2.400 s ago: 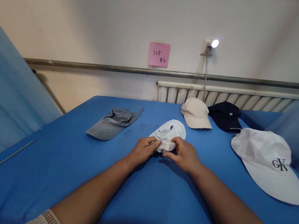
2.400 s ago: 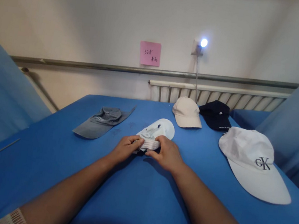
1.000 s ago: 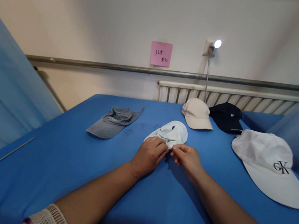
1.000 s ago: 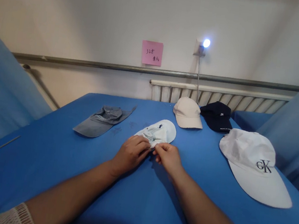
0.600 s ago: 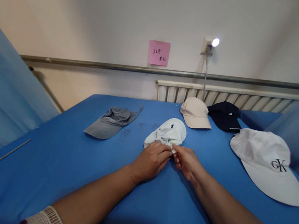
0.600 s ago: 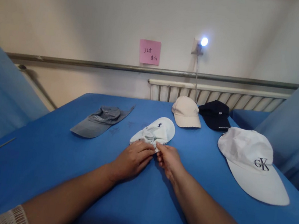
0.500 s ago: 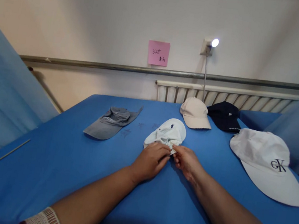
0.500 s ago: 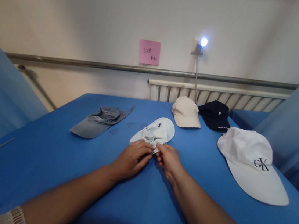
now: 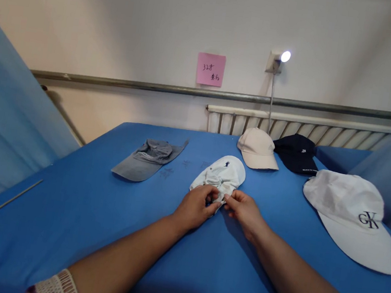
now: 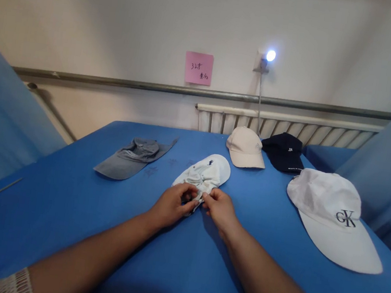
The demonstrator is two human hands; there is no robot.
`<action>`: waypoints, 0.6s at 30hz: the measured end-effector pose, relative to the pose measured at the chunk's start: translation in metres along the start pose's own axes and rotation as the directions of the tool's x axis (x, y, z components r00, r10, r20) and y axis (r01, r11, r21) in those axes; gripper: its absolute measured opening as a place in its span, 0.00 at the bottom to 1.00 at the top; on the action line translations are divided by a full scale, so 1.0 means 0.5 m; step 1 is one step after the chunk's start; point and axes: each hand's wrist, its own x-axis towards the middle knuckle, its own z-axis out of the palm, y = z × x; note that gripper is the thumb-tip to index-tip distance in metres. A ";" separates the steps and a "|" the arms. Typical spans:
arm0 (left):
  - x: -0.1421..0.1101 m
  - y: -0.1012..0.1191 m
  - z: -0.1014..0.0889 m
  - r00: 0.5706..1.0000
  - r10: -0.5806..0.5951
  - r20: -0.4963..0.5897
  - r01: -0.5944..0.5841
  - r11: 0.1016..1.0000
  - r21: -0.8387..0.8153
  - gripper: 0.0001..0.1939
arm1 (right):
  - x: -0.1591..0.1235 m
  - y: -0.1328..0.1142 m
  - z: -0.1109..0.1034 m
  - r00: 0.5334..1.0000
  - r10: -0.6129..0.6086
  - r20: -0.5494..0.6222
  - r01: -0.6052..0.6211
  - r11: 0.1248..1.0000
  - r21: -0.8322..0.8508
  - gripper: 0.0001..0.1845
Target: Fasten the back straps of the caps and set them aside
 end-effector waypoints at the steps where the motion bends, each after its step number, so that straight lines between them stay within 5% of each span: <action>1: 0.000 -0.001 0.001 1.000 -0.006 0.000 0.006 1.000 0.003 0.10 | 0.001 0.001 0.001 1.000 -0.005 -0.009 0.005 1.000 -0.013 0.16; 18: 0.006 -0.008 0.021 0.989 -0.139 -0.042 0.130 0.977 -0.169 0.10 | 0.040 0.053 -0.015 0.978 -0.194 -0.072 0.168 0.948 -0.272 0.13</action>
